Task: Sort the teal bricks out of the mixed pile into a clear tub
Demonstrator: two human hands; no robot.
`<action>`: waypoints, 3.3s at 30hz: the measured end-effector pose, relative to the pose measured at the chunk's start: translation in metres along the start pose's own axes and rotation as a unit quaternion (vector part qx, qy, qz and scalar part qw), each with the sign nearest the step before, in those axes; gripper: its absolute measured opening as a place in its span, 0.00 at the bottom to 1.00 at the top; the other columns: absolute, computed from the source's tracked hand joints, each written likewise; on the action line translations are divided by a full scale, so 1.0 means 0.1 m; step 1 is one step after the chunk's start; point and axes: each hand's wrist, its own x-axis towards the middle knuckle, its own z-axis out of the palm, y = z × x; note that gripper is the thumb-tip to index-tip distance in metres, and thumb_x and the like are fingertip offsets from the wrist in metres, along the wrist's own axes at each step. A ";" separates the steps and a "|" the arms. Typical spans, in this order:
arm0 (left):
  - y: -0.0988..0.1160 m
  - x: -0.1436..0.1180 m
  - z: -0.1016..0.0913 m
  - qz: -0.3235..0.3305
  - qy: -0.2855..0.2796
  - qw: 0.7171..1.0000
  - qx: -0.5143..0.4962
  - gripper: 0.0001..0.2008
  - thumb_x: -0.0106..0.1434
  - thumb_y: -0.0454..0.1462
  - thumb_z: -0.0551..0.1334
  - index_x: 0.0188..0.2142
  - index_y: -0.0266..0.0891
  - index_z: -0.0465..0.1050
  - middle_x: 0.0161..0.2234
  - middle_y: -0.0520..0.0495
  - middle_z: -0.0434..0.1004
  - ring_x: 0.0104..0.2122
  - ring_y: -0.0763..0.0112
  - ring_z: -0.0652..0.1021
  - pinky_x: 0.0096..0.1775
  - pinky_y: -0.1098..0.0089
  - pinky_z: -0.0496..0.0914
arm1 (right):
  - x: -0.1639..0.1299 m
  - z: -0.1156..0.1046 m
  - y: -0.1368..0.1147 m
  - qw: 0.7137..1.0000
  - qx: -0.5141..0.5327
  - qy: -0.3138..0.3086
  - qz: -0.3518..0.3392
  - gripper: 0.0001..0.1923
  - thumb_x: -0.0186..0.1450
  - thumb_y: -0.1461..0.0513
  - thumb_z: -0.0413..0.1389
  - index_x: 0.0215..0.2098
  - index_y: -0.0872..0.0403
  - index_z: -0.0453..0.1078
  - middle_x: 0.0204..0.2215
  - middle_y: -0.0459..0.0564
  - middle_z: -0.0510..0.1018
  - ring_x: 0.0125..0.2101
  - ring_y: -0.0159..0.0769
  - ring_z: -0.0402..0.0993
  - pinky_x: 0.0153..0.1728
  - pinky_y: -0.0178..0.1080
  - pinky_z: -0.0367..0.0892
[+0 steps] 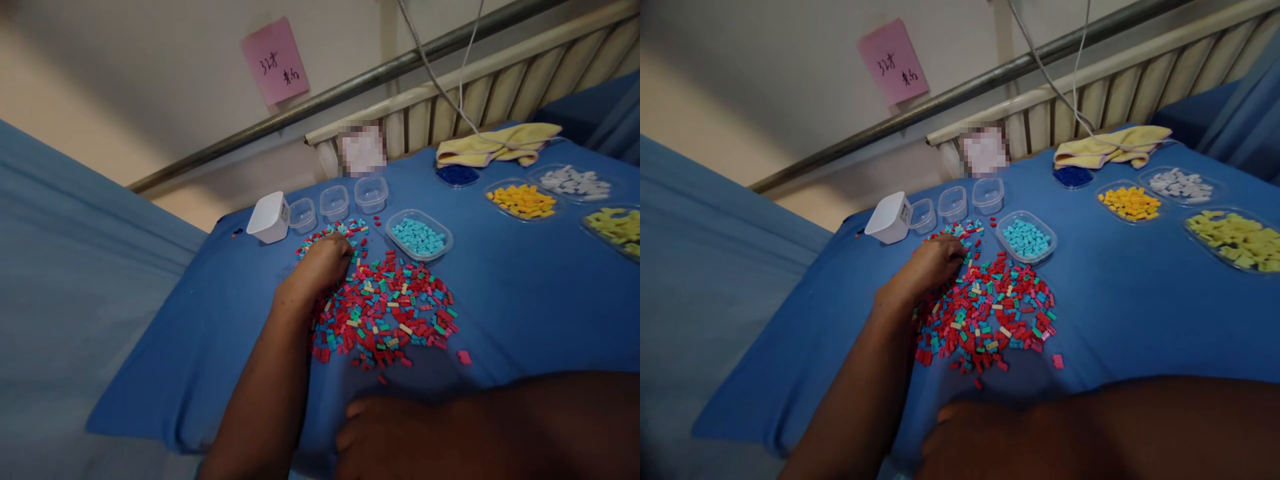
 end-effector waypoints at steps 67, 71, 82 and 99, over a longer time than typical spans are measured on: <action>-0.23 0.08 -0.55 -0.188 0.005 0.977 -0.101 0.07 0.66 0.33 0.68 0.40 0.38 0.87 0.34 0.47 0.86 0.33 0.66 0.81 0.36 0.67 0.67 | -0.04 0.38 0.18 0.995 -0.091 0.033 -0.012 0.11 0.72 0.54 0.70 0.36 0.47 0.75 0.31 0.41 0.84 0.37 0.38 0.78 0.37 0.44 0.64; -0.22 0.13 -0.39 -0.162 -0.071 0.982 -0.069 0.13 0.64 0.30 0.68 0.45 0.40 0.88 0.39 0.48 0.88 0.38 0.64 0.83 0.39 0.68 0.69 | -0.07 0.44 0.18 0.991 -0.110 0.067 -0.038 0.08 0.76 0.53 0.66 0.42 0.46 0.76 0.33 0.41 0.85 0.38 0.38 0.78 0.39 0.45 0.63; -0.15 0.19 -0.30 -0.168 -0.112 0.979 0.001 0.12 0.62 0.33 0.70 0.46 0.41 0.85 0.42 0.46 0.88 0.39 0.61 0.82 0.36 0.66 0.66 | -0.06 0.30 0.09 0.993 -0.104 0.055 -0.018 0.10 0.76 0.54 0.68 0.39 0.48 0.77 0.32 0.40 0.85 0.35 0.37 0.76 0.33 0.45 0.60; -0.20 0.17 -0.29 -0.143 -0.105 0.984 -0.012 0.14 0.60 0.32 0.70 0.46 0.41 0.85 0.43 0.45 0.87 0.39 0.60 0.82 0.37 0.65 0.67 | -0.06 0.29 0.11 0.994 -0.104 0.035 -0.021 0.10 0.75 0.54 0.68 0.39 0.48 0.76 0.33 0.39 0.86 0.35 0.36 0.78 0.34 0.44 0.61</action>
